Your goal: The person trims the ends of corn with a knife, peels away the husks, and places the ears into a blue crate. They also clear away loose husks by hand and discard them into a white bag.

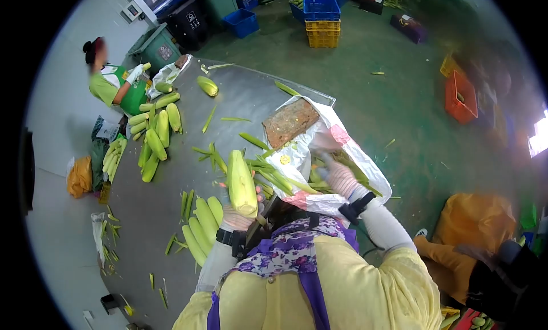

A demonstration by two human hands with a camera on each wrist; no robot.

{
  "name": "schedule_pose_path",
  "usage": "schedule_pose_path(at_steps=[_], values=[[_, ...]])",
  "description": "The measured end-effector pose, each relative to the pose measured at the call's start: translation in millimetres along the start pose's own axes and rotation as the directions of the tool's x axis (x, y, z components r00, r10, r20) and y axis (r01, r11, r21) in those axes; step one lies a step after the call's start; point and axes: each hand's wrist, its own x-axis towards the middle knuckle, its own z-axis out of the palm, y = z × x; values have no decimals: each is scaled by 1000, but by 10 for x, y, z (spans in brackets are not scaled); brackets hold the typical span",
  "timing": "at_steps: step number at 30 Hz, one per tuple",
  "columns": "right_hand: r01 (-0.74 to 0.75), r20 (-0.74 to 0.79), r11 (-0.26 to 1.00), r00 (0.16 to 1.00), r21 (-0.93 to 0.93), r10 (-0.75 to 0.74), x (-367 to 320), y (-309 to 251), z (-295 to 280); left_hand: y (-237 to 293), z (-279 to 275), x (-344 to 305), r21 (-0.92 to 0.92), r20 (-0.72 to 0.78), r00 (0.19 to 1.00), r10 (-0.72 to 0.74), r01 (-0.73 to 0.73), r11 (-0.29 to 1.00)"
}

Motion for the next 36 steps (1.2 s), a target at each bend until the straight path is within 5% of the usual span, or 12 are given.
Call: schedule_pose_path(at_steps=[1,4,5,10,12,15,18,22,24,25,29,36], values=[[-145,207,948,974,284,88,-141,-832,-237,-25,-84,19,-3,-103,991,85,-85,996],[-233,482,818,874,526,-61,-374,-1401,-197,-170,149,123,173,-271,919,286,-246,954],[-152,455,835,881,529,-128,-396,-1444,-141,-151,172,123,51,-256,952,168,-161,986],[380,154,893,894,241,-421,-389,-1429,189,-210,297,193,116,-180,969,167,-148,982],[311,181,886,904,343,-387,-406,-1472,160,-171,304,192,101,-149,979,137,-123,987],[-196,354,762,934,617,-46,-400,-1498,154,-171,401,191,192,-136,976,168,-141,971],[-286,312,483,950,828,29,-339,-1465,257,-160,595,171,402,-130,956,264,-193,895],[-231,248,471,968,852,26,-263,-1252,438,-66,471,129,556,-95,948,305,-204,806],[159,-30,885,986,438,-162,-267,-1251,305,-19,464,107,613,-139,937,320,-173,771],[320,-111,939,945,123,-307,-254,-1292,211,-3,466,97,639,-160,930,330,-157,753],[123,-16,980,992,154,-122,-178,-1870,-255,-34,513,113,814,-114,939,325,-100,573],[248,163,962,960,-112,-228,7,-1871,-50,-223,647,228,953,-34,968,247,-43,300]])
